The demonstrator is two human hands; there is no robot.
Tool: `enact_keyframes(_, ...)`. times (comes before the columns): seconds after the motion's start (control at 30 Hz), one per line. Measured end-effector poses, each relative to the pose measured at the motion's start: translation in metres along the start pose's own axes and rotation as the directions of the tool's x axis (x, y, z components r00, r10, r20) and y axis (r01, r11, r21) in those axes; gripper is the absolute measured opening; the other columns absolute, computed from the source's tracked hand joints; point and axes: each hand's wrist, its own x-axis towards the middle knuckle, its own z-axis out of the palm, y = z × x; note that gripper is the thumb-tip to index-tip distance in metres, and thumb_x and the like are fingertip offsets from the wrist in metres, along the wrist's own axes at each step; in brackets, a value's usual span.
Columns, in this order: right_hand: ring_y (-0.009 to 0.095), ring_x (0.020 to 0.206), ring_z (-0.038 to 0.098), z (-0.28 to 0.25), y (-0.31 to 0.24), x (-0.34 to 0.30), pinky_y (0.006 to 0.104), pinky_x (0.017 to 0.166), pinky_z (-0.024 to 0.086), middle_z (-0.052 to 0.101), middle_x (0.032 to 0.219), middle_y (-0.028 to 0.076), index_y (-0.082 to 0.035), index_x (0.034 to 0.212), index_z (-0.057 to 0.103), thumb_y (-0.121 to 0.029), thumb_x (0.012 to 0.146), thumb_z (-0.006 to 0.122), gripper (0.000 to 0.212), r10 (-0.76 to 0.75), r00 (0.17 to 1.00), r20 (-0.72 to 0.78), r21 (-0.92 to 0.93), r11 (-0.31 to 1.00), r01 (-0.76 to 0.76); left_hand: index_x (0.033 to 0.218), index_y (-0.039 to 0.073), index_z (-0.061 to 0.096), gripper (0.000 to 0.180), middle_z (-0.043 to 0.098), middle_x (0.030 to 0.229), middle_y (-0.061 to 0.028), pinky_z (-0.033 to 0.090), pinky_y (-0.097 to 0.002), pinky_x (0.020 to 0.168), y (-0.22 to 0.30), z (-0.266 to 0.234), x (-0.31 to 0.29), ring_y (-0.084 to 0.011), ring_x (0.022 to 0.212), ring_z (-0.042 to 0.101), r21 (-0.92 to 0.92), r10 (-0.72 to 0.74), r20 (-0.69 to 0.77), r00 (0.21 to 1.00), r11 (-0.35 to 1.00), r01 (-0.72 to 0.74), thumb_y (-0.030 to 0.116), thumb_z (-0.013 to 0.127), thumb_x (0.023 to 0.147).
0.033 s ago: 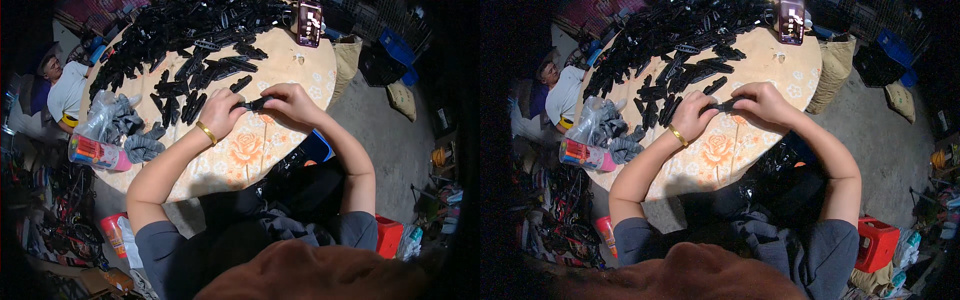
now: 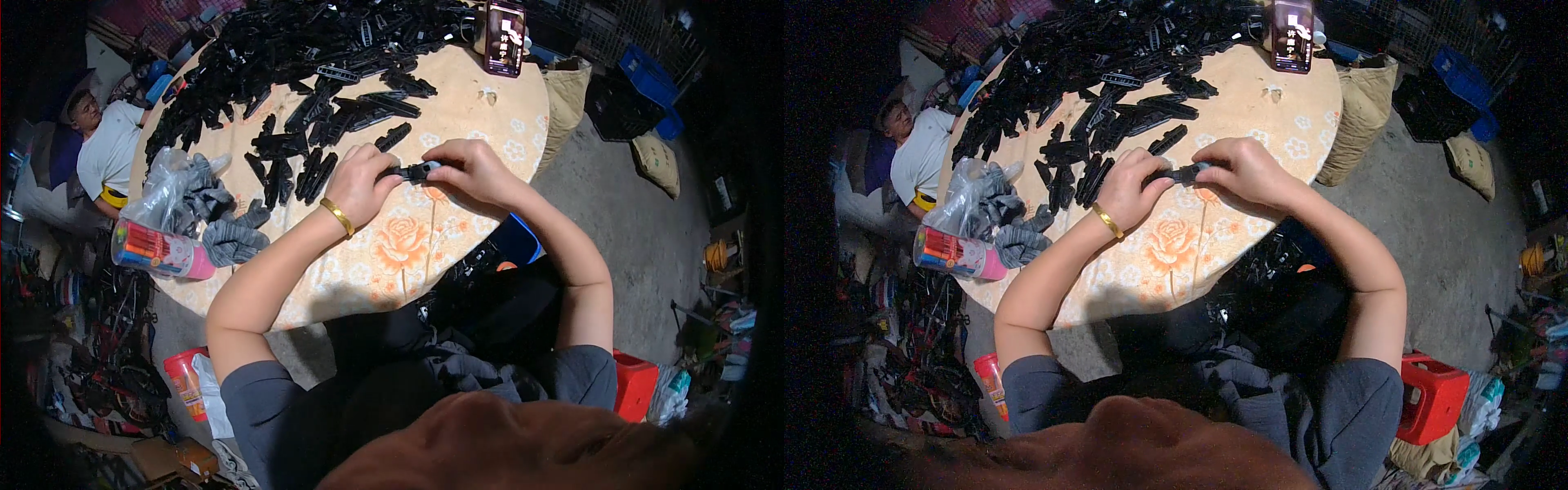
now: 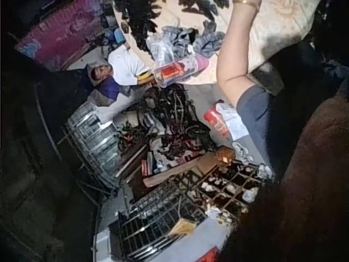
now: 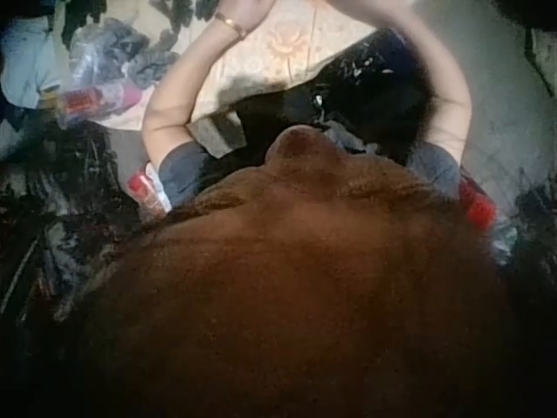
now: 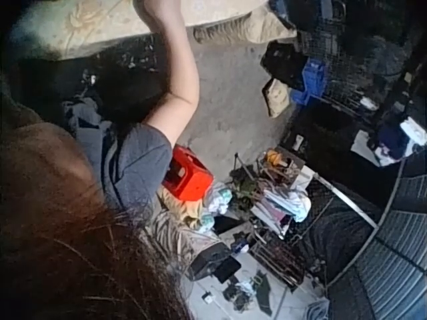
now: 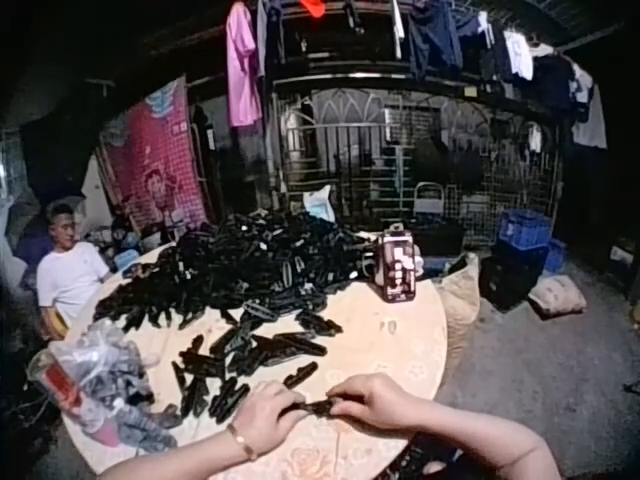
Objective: The person assembles small black plastic buckle components by hand, taking them from a pile on a table and fitting them together.
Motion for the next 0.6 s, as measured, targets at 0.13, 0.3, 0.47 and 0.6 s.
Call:
enact_keyframes(0.13, 0.029, 0.08, 0.058, 0.002, -0.004, 0.002, 0.0362, 0.069, 0.047, 0.059, 0.082, 0.011, -0.003, 0.092, 0.068, -0.015, 0.073, 0.071, 0.023, -0.16, 0.987, -0.028, -0.253, 0.956, 0.147, 0.091, 0.003, 0.064, 0.02, 0.056, 0.083, -0.0119, 0.044, -0.037, 0.072, 0.002, -0.001, 0.0, -0.0297, 0.081, 0.054, -0.015, -0.044, 0.012, 0.999, 0.999, 0.044, 0.015, 0.067, 0.075)
enact_keyframes(0.3, 0.027, 0.083, 0.056, -0.005, -0.009, 0.003, 0.0366, 0.069, 0.046, 0.056, 0.082, 0.01, -0.004, 0.088, 0.068, -0.017, 0.073, 0.07, 0.021, -0.169, 0.986, 0.009, -0.39, 0.907, 0.159, 0.09, 0.003, 0.065, 0.02, 0.057, 0.082, -0.0117, 0.044, -0.0369, 0.073, 0.0, -0.001, -0.001, -0.0297, 0.083, 0.055, -0.005, -0.041, 0.003, 0.999, 0.999, 0.041, 0.015, 0.068, 0.074)
enact_keyframes(0.47, 0.028, 0.081, 0.054, -0.007, -0.002, 0.009, 0.0378, 0.07, 0.045, 0.056, 0.079, 0.01, -0.003, 0.085, 0.068, -0.017, 0.072, 0.07, 0.019, -0.24, 0.969, 0.059, -0.365, 0.898, 0.244, 0.085, 0.002, 0.065, 0.018, 0.058, 0.081, -0.0123, 0.045, -0.0368, 0.073, -0.002, 0.001, 0.002, -0.03, 0.081, 0.055, -0.045, -0.067, 0.006, 0.998, 0.997, 0.068, 0.014, 0.07, 0.072)
enact_keyframes(0.6, 0.029, 0.085, 0.053, 0.01, -0.001, 0.016, 0.0376, 0.071, 0.045, 0.055, 0.08, 0.012, -0.004, 0.085, 0.068, -0.018, 0.072, 0.071, 0.019, -0.277, 0.957, 0.089, -0.328, 0.899, 0.29, 0.085, 0.001, 0.065, 0.019, 0.059, 0.082, -0.0127, 0.045, -0.037, 0.073, 0.003, 0.002, 0.004, -0.0301, 0.08, 0.056, -0.121, -0.081, 0.045, 0.996, 0.989, 0.086, 0.014, 0.07, 0.071)
